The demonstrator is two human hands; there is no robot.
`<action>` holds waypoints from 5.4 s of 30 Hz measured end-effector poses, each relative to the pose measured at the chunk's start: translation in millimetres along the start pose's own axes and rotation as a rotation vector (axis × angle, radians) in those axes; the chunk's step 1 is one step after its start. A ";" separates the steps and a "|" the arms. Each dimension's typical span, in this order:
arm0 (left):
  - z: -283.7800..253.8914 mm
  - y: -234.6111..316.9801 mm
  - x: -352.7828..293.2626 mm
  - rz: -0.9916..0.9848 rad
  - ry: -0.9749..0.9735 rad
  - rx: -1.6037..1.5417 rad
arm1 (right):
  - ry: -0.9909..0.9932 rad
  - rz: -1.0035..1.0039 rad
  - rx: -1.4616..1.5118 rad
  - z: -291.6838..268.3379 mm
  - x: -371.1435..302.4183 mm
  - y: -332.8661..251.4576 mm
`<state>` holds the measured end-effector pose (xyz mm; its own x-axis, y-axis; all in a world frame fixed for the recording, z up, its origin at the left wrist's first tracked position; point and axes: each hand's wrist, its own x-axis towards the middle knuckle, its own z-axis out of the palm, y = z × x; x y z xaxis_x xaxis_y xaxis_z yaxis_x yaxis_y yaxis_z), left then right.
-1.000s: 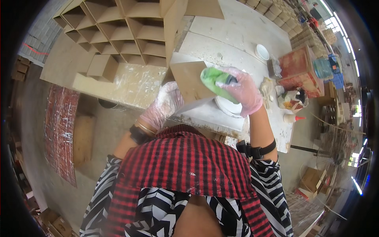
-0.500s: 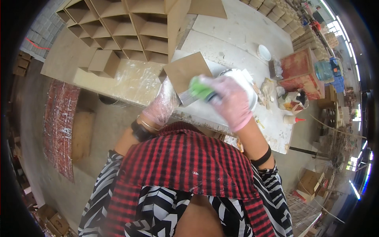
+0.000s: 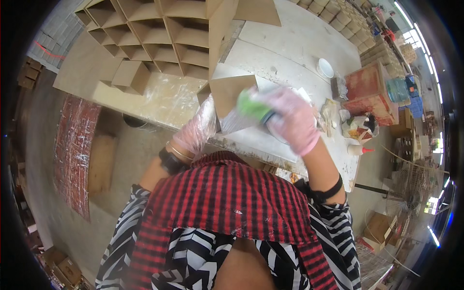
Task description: The person wipes a small wooden box with a green cloth, then uses a brush to apply white paint from a container onto the box. They continue wiping and painting the box, then walk across the workshop floor.
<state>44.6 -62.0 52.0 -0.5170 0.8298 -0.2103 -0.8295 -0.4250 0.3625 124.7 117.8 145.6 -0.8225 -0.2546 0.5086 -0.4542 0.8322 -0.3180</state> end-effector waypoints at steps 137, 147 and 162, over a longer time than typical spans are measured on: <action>-50.7 2.1 -1.0 0.293 0.357 1.360 | 0.175 0.794 0.279 36.5 -66.9 48.2; -76.1 6.4 46.0 0.058 0.466 1.886 | 0.340 1.354 1.163 80.0 -127.0 37.8; -62.6 66.7 -4.1 0.395 0.397 1.105 | -0.057 1.116 0.588 168.6 -120.5 59.0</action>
<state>-21.9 -116.4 20.2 -0.8790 0.4654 -0.1035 -0.0789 0.0722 0.9943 139.3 114.5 -69.4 -0.8626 0.4103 -0.2961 0.4239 0.2665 -0.8656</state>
